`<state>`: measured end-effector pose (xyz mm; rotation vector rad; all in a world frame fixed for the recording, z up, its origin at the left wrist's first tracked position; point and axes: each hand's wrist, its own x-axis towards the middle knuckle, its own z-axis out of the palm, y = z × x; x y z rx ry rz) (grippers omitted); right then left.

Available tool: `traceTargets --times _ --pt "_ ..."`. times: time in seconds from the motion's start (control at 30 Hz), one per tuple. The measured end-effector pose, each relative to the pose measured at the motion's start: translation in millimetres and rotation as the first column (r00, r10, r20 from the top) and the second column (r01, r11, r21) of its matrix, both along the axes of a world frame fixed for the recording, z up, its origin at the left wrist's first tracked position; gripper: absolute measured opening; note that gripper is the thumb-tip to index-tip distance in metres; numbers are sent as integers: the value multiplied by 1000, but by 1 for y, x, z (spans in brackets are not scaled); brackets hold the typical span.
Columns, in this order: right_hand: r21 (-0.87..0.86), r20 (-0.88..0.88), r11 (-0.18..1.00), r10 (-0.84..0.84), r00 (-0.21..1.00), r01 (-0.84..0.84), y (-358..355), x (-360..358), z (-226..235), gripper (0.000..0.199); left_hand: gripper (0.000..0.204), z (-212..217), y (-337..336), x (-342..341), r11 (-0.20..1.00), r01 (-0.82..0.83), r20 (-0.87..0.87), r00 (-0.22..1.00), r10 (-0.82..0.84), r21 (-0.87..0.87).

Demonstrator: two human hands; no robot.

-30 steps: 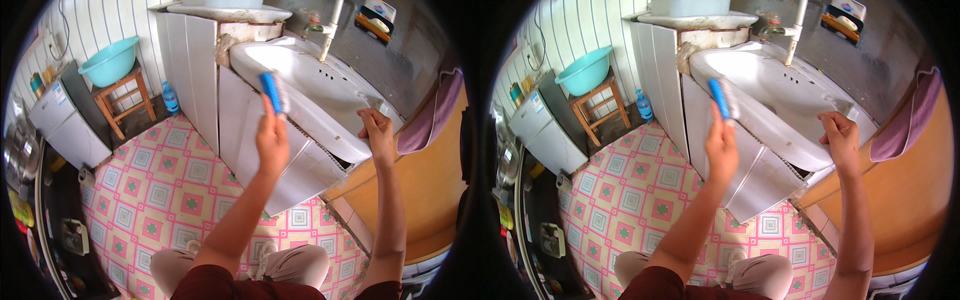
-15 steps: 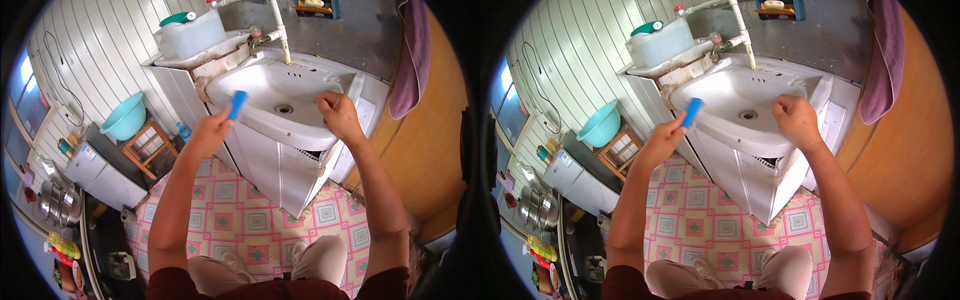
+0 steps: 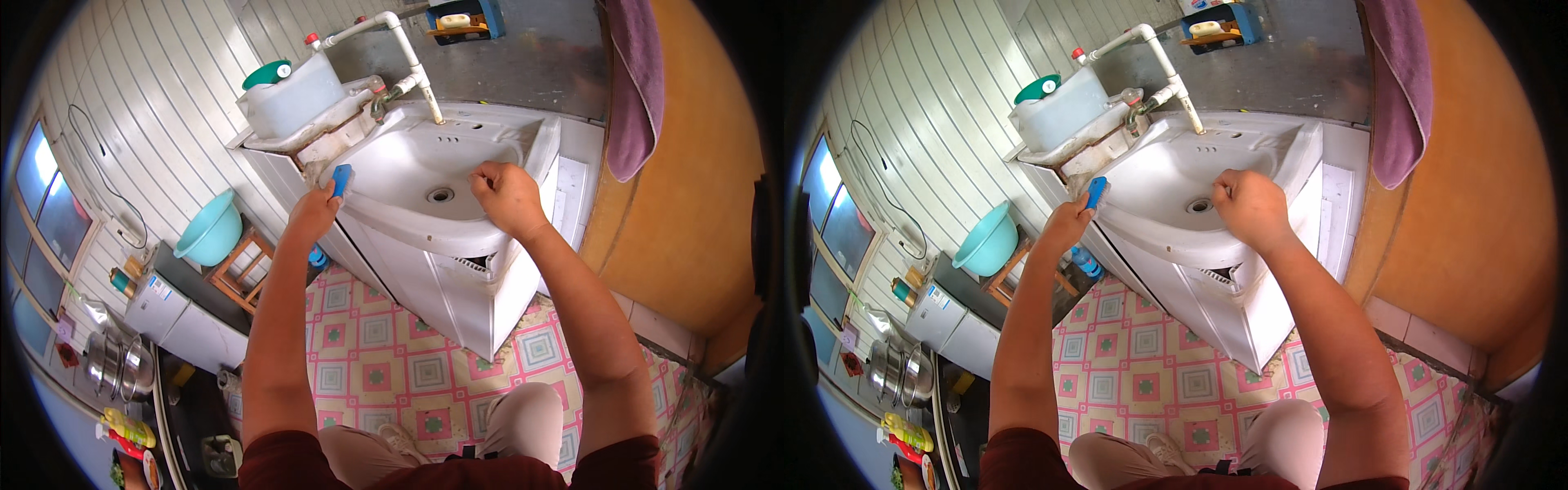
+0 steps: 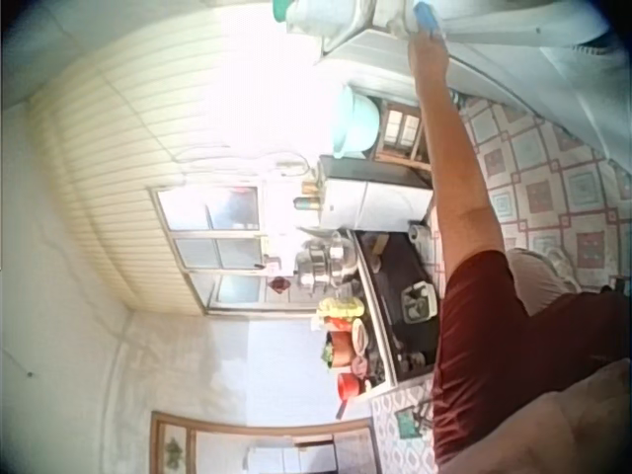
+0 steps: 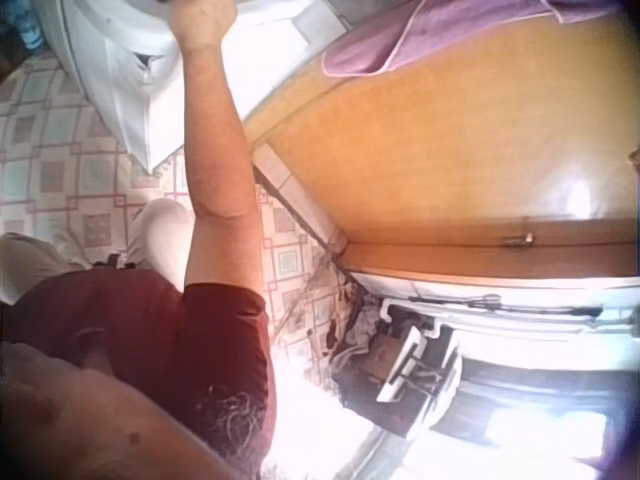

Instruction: The person scrubs the exterior white surface of a bathroom cabinet using a small blue handheld brush.

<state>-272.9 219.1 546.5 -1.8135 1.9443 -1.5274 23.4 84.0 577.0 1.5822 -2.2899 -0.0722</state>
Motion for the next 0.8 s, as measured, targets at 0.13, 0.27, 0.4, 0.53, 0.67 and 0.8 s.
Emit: traceTargets --times 0.13,0.27,0.4,0.53,0.67,0.8 --pt "-40 -42 999 -35 999 33 -3 -9 -5 21 47 3 60 -43 959 282 105 955 -278 -21" --pt "-79 -25 996 -41 999 39 -3 -11 -7 22 47 -14 125 -85 886 457 -9 888 -459 -81" --pt "-49 -23 998 -48 999 47 -3 -12 -7 23 47 -29 161 -101 885 438 -128 880 -458 -160" --pt "-68 -48 996 -65 997 62 -3 -9 -5 23 48 -61 127 -77 864 261 -177 914 -365 -431" --pt "-29 -37 997 -66 997 65 -3 -1 -3 23 51 -83 47 -32 912 -35 -273 958 -85 -408" --pt "14 -30 998 -63 998 63 -2 3 0 23 54 -103 39 -32 932 -115 -479 875 -70 -345"
